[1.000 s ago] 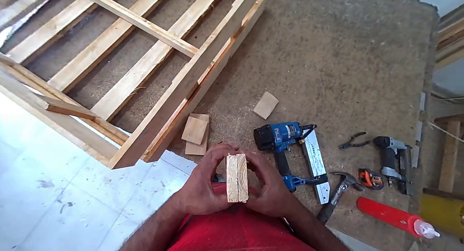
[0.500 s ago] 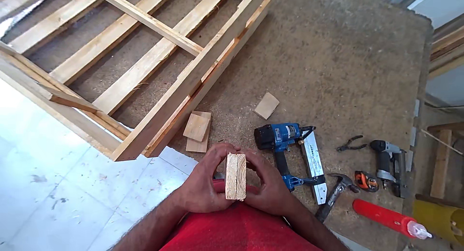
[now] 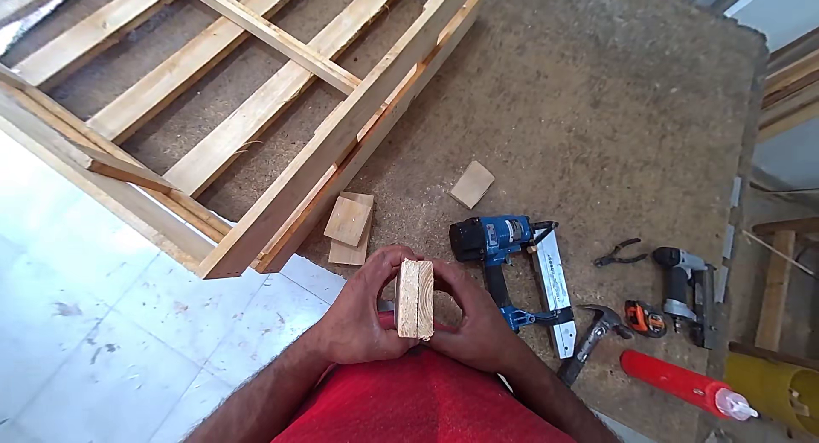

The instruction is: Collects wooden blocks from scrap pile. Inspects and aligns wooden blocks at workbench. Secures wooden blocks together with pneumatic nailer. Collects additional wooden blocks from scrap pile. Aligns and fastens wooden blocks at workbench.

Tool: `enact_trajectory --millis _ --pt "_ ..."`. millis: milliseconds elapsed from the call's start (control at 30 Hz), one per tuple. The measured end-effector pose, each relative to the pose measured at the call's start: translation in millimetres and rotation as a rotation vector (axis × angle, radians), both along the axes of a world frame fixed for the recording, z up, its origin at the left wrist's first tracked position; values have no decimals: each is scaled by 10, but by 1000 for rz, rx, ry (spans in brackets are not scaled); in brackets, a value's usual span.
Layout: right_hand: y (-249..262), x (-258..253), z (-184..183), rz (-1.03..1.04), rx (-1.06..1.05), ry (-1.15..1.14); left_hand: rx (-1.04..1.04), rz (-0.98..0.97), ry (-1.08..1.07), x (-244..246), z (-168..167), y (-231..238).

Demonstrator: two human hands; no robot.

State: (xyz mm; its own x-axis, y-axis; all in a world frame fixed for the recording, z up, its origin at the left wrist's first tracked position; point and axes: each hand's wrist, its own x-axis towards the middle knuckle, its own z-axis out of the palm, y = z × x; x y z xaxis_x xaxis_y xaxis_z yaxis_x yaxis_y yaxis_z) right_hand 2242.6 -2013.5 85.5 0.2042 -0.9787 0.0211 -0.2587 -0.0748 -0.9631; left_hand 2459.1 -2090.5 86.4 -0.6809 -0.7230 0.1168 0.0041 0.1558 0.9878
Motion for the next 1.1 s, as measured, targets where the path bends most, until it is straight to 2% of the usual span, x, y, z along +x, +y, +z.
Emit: enact_trajectory --millis 300,400,500,567,633,733,800,900,933,1000,1100 --pt "-14 27 -17 -32 15 37 306 50 121 37 -71 -62" --pt "-12 1 -37 -106 6 54 450 23 236 94 -168 -180" --pt "-52 -52 13 -152 -40 116 595 -115 290 156 -208 -295" --pt "-135 -97 121 -131 -144 221 646 -235 231 158 -177 -372" --pt "-261 -125 251 -42 -268 332 658 -368 170 116 -153 -459" --pt "-454 -151 400 202 -398 436 678 -567 156 -23 -139 -580" --pt "-532 -199 458 305 -380 437 716 -680 148 -112 -150 -657" --pt "-564 -286 485 295 -77 269 832 -808 173 -194 -251 -719" --pt "-557 -315 453 253 53 168 878 -799 180 -191 -273 -728" --pt "-525 -359 360 82 267 -34 872 -589 127 -121 -234 -733" --pt "-424 -386 128 -238 423 -260 463 -124 -35 12 -92 -645"
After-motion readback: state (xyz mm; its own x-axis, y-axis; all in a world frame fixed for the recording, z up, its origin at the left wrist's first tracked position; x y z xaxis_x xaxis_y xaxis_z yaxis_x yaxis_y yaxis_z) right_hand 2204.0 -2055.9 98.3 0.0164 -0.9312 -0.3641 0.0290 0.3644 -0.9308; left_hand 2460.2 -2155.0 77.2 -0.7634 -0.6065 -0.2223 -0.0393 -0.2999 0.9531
